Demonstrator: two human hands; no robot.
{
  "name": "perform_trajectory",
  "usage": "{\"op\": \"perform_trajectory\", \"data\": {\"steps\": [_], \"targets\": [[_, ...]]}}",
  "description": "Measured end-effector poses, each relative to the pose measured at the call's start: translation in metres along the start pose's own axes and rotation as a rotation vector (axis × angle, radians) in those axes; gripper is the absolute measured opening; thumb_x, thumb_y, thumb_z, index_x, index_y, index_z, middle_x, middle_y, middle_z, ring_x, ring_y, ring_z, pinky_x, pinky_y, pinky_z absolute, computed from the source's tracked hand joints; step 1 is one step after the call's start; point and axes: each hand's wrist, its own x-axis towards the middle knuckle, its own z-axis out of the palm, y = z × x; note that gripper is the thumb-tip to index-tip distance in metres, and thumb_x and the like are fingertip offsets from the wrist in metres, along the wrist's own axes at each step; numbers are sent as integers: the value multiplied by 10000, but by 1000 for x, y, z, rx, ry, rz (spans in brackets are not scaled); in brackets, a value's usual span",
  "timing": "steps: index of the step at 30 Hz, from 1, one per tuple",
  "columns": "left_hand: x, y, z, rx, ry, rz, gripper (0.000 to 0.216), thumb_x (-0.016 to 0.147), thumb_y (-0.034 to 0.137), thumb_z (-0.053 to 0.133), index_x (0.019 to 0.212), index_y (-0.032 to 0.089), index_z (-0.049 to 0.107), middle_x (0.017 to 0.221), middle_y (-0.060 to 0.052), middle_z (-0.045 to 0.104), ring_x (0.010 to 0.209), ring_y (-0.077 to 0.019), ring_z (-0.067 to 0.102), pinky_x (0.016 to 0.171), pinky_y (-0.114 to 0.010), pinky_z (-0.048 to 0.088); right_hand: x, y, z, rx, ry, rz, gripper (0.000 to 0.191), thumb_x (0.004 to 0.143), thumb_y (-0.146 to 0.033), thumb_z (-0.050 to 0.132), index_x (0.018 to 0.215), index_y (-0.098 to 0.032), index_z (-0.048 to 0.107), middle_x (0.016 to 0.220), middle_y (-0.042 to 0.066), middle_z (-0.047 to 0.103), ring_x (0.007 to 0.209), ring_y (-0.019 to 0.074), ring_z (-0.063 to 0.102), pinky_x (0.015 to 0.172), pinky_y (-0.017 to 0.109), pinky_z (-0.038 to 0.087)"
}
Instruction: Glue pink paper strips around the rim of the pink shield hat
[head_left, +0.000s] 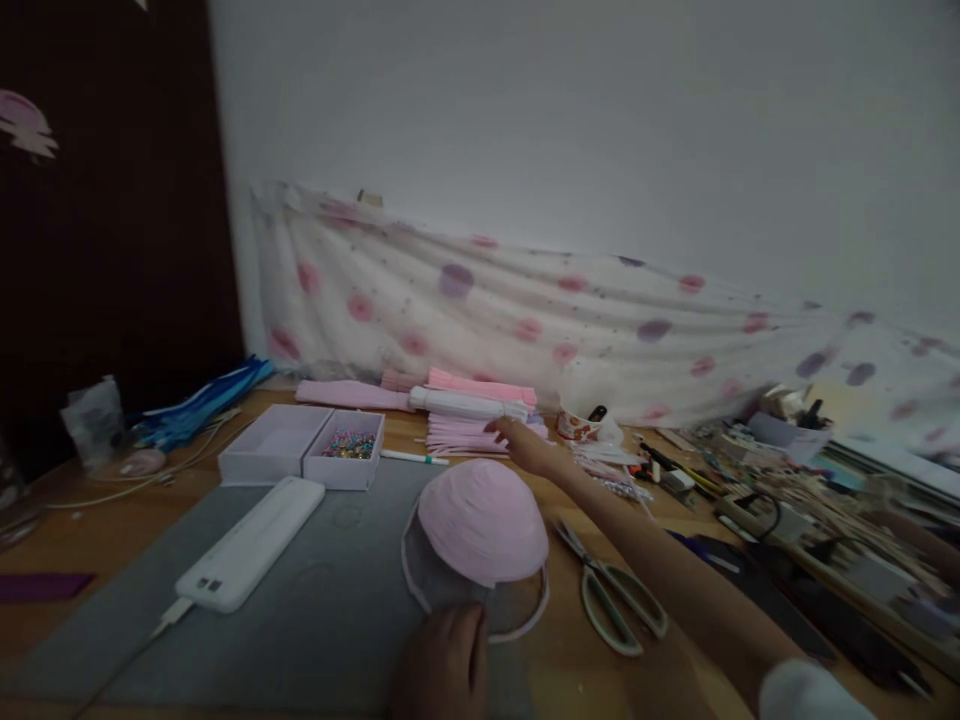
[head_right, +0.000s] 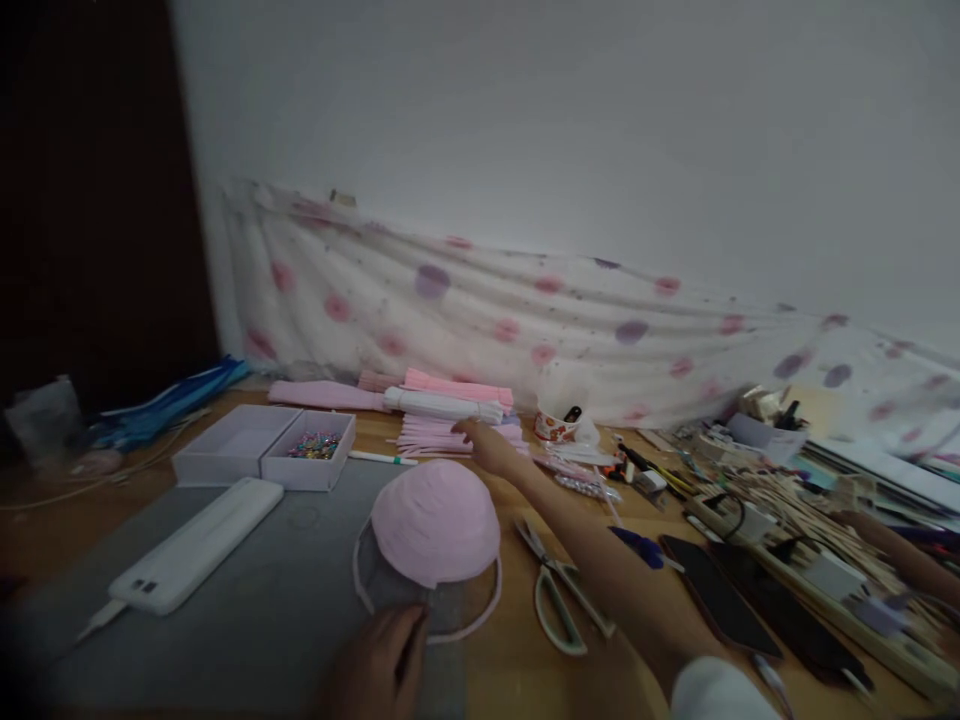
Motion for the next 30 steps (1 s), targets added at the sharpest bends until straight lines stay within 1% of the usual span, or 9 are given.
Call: {"op": "perform_trajectory", "data": {"steps": [3, 6, 9, 14, 18, 24, 27, 29, 30], "targets": [[3, 1, 0, -7, -10, 5, 307, 901, 105, 417, 904, 195, 712, 804, -61, 755, 733, -202, 728, 665, -283, 561, 10, -6, 19, -91, -140, -39, 345, 949, -354, 607, 1246, -180, 586, 1252, 91, 611, 1043, 227, 636, 867, 437, 555], [6, 2, -1, -8, -14, 8, 307, 878, 92, 425, 867, 206, 710, 769, -52, 747, 702, -197, 721, 639, -276, 554, 5, -13, 28, -170, -167, -63, 343, 945, -357, 613, 1240, -184, 592, 1253, 84, 611, 1055, 235, 634, 873, 433, 552], [6, 5, -3, -12, -8, -5, 293, 875, 89, 438, 870, 208, 706, 777, -53, 747, 717, -197, 722, 648, -279, 550, 5, -19, 29, -237, -162, -54, 337, 947, -353, 610, 1241, -189, 591, 1257, 86, 609, 1057, 231, 633, 875, 432, 551], [9, 12, -15, -42, -31, -68, 286, 889, 93, 447, 845, 209, 705, 761, -50, 739, 703, -198, 711, 628, -284, 536, 19, -23, 24, -329, -228, -1, 346, 948, -349, 608, 1249, -180, 584, 1259, 97, 608, 1048, 226, 635, 872, 437, 553], [14, 18, -27, -89, -72, -125, 295, 925, 141, 437, 846, 202, 714, 808, -71, 752, 737, -215, 712, 671, -313, 546, 20, -23, 9, -351, -192, 23, 358, 950, -354, 605, 1252, -164, 582, 1257, 99, 606, 1048, 229, 635, 876, 439, 550], [17, 24, -38, -222, -68, -261, 242, 919, 238, 493, 943, 172, 724, 879, -97, 767, 791, -239, 712, 732, -359, 548, 8, -30, -40, -426, -43, 49, 354, 945, -356, 613, 1248, -174, 582, 1237, 91, 616, 1030, 225, 641, 857, 438, 558], [19, 24, -46, -318, 5, -362, 245, 930, 286, 494, 917, 179, 714, 830, -70, 761, 734, -196, 697, 709, -317, 537, -16, -49, -58, -487, 70, 9, 330, 983, -354, 543, 1242, -151, 571, 1140, 94, 655, 955, 214, 656, 820, 412, 548], [21, 22, -54, -381, 72, -430, 241, 930, 308, 499, 893, 185, 703, 779, -48, 744, 706, -177, 685, 680, -289, 530, -40, -65, -64, -515, 109, -47, 320, 1025, -280, 424, 1263, -95, 530, 996, 125, 702, 856, 226, 668, 745, 360, 504], [22, 20, -59, -407, 112, -463, 226, 920, 315, 514, 893, 185, 696, 769, -43, 733, 699, -174, 677, 672, -284, 528, -53, -72, -66, -524, 112, -80, 324, 1019, -275, 427, 1266, -90, 526, 935, 124, 717, 813, 231, 670, 701, 332, 475]]}}
